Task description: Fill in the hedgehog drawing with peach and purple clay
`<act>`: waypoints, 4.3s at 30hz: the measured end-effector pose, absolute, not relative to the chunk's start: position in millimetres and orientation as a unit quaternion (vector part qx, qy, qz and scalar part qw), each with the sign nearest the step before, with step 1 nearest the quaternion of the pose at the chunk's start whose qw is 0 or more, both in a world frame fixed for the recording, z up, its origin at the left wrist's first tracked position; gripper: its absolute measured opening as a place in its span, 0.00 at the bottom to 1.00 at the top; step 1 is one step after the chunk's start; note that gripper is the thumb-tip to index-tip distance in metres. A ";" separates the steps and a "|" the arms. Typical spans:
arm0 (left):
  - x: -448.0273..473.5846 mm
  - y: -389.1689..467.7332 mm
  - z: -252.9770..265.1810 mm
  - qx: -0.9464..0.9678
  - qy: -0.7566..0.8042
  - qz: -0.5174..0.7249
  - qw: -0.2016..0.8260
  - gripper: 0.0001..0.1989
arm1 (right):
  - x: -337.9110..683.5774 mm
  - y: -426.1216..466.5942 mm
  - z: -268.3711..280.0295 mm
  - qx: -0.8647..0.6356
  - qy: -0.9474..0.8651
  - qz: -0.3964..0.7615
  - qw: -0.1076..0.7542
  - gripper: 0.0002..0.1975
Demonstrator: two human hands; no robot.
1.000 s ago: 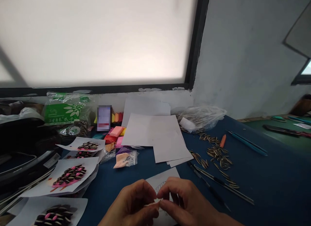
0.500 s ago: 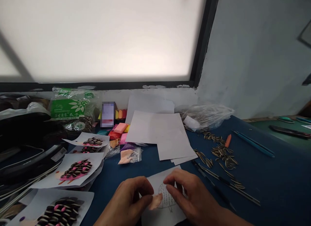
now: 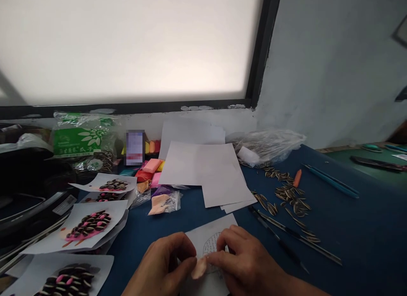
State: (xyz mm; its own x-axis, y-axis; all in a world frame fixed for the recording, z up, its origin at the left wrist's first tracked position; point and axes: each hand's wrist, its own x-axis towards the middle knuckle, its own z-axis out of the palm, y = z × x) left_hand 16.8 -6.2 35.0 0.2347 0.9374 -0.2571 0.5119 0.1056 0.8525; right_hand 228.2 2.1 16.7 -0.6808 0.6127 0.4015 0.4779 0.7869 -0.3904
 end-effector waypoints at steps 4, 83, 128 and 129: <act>17.1 -6.3 30.9 0.649 0.575 0.214 0.450 0.09 | 226.6 2.3 14.0 -0.296 -0.914 0.117 0.252 0.23; 12.7 -11.0 29.7 0.712 0.598 0.124 0.346 0.08 | 214.4 -2.3 8.2 -0.249 -0.922 -0.049 0.292 0.10; 8.3 -8.3 31.6 0.765 0.575 0.115 0.267 0.09 | 217.7 -2.8 8.9 -0.242 -0.939 -0.068 0.234 0.13; 8.6 -8.0 31.6 0.767 0.573 0.115 0.264 0.09 | 218.1 -3.0 9.0 -0.241 -0.939 -0.068 0.235 0.13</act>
